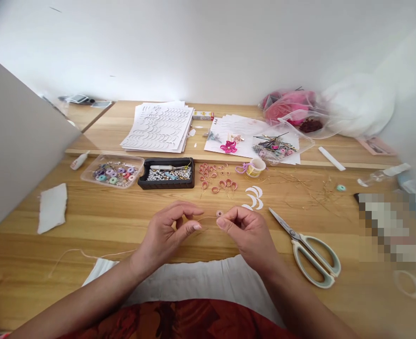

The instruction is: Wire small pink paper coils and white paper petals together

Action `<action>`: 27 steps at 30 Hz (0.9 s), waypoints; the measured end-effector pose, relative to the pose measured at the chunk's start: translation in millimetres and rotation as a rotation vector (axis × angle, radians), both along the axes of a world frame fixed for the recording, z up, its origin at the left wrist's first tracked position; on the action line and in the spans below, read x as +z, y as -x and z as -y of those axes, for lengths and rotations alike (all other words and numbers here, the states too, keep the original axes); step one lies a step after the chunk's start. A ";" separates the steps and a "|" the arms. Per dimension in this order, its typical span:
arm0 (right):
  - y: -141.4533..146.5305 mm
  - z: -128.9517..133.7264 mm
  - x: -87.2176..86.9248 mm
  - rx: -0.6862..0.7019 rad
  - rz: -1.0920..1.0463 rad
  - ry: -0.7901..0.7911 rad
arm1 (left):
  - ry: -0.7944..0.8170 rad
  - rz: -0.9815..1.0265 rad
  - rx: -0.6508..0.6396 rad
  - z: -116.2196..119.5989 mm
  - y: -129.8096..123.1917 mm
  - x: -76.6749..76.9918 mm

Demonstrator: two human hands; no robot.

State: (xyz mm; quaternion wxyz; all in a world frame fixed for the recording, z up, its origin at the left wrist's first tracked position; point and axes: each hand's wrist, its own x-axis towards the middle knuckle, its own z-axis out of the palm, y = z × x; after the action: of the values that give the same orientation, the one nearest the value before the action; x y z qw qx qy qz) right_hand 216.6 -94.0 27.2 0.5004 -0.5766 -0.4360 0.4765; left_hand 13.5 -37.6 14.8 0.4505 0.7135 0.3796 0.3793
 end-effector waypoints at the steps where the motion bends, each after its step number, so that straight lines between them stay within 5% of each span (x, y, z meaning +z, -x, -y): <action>1: 2.2 0.7 -0.8 0.036 0.013 -0.009 | 0.048 0.017 -0.018 1.3 -1.2 0.9; 8: 10.2 4.2 -5.7 0.108 0.045 0.006 | 0.399 0.034 -0.150 11.1 -8.1 7.9; 20: 3.4 7.1 2.8 -0.005 0.197 0.013 | 0.399 -0.121 -0.111 10.4 -5.5 13.7; 27: -23.6 -1.3 -15.9 -0.033 0.140 -0.015 | 0.409 -0.068 -0.071 8.4 -5.1 10.2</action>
State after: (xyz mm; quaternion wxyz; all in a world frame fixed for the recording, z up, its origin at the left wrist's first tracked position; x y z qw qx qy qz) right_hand 240.2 -92.7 11.3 0.4805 -0.6119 -0.4641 0.4234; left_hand 18.5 -46.0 25.0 0.5857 0.6326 0.4384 0.2540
